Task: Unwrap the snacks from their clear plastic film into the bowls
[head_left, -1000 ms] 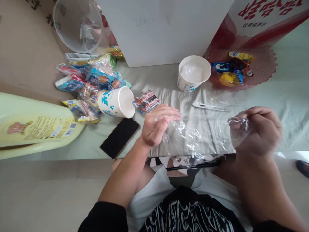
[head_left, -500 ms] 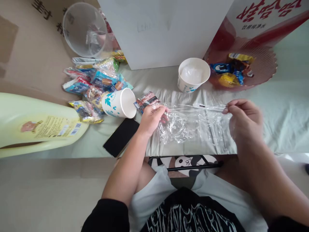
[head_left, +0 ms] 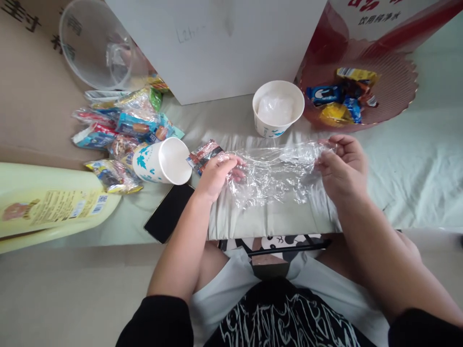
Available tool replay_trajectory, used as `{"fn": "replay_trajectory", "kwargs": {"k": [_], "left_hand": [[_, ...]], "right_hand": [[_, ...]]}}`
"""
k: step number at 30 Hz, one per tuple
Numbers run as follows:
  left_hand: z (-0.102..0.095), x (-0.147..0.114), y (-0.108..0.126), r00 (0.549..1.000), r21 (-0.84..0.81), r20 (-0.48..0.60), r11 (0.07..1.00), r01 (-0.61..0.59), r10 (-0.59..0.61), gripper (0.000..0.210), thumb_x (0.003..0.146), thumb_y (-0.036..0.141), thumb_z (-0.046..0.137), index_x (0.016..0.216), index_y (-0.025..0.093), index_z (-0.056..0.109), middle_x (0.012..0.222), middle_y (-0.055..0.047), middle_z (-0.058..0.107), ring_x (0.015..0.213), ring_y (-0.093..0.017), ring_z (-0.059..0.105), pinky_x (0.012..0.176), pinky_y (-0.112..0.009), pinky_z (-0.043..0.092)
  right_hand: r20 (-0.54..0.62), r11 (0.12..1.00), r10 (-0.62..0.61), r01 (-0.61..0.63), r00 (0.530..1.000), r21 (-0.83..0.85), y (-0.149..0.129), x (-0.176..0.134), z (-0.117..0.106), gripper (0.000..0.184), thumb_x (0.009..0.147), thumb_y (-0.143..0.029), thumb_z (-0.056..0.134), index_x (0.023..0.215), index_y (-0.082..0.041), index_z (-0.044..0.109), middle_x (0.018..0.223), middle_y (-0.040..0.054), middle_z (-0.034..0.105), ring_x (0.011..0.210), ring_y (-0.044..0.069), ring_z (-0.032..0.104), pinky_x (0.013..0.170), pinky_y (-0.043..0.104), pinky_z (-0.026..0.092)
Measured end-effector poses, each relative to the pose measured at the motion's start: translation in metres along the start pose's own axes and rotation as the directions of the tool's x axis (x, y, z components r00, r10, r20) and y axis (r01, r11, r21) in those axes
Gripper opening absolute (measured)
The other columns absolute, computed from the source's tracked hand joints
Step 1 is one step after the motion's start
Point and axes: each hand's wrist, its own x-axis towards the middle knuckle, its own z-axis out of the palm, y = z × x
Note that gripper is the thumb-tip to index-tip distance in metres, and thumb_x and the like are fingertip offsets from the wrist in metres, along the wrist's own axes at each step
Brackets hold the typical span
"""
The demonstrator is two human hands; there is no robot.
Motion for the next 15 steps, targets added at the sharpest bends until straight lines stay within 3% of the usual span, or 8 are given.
{"fn": "replay_trajectory", "kwargs": {"k": [5,9,12,15], "left_hand": [[0.000,-0.003,0.002,1.000,-0.052,-0.005,0.999,0.007,-0.007,0.013,0.065,0.031,0.073,0.071,0.019,0.074,0.086,-0.003,0.077,0.071,-0.017,0.072,0.064,-0.030,0.059],[0.001,-0.006,0.000,0.996,-0.076,0.081,0.997,-0.016,0.023,0.011,0.064,0.027,0.076,0.071,0.019,0.078,0.084,-0.005,0.078,0.077,-0.019,0.073,0.073,-0.035,0.060],[-0.001,-0.003,-0.004,0.989,-0.009,0.094,0.993,-0.114,0.114,0.013,0.064,0.027,0.079,0.075,0.020,0.081,0.086,-0.006,0.078,0.076,-0.018,0.071,0.073,-0.034,0.058],[-0.004,0.001,-0.008,0.970,0.132,-0.007,0.962,-0.239,0.242,0.014,0.066,0.027,0.080,0.078,0.021,0.082,0.090,-0.005,0.077,0.084,-0.018,0.071,0.078,-0.032,0.056]], "right_hand": [[-0.024,0.997,-0.016,0.014,1.000,-0.072,0.003,0.002,-0.009,0.031,0.068,-0.016,0.072,0.098,-0.023,0.065,0.104,-0.0025,0.073,0.056,0.005,0.056,0.051,0.019,0.049],[-0.011,0.993,-0.019,0.017,1.000,-0.118,0.005,0.002,-0.015,0.027,0.070,-0.015,0.069,0.096,-0.023,0.067,0.105,-0.0023,0.072,0.054,0.004,0.055,0.050,0.020,0.048],[-0.013,0.985,-0.019,0.017,1.000,-0.169,0.005,0.003,-0.015,0.028,0.069,-0.014,0.070,0.096,-0.024,0.068,0.102,-0.0036,0.069,0.056,0.005,0.057,0.051,0.020,0.049],[-0.026,0.983,-0.025,0.020,0.999,-0.181,0.006,0.005,-0.013,0.029,0.069,-0.015,0.071,0.096,-0.024,0.066,0.101,-0.0044,0.065,0.058,0.006,0.060,0.052,0.021,0.049]]}}
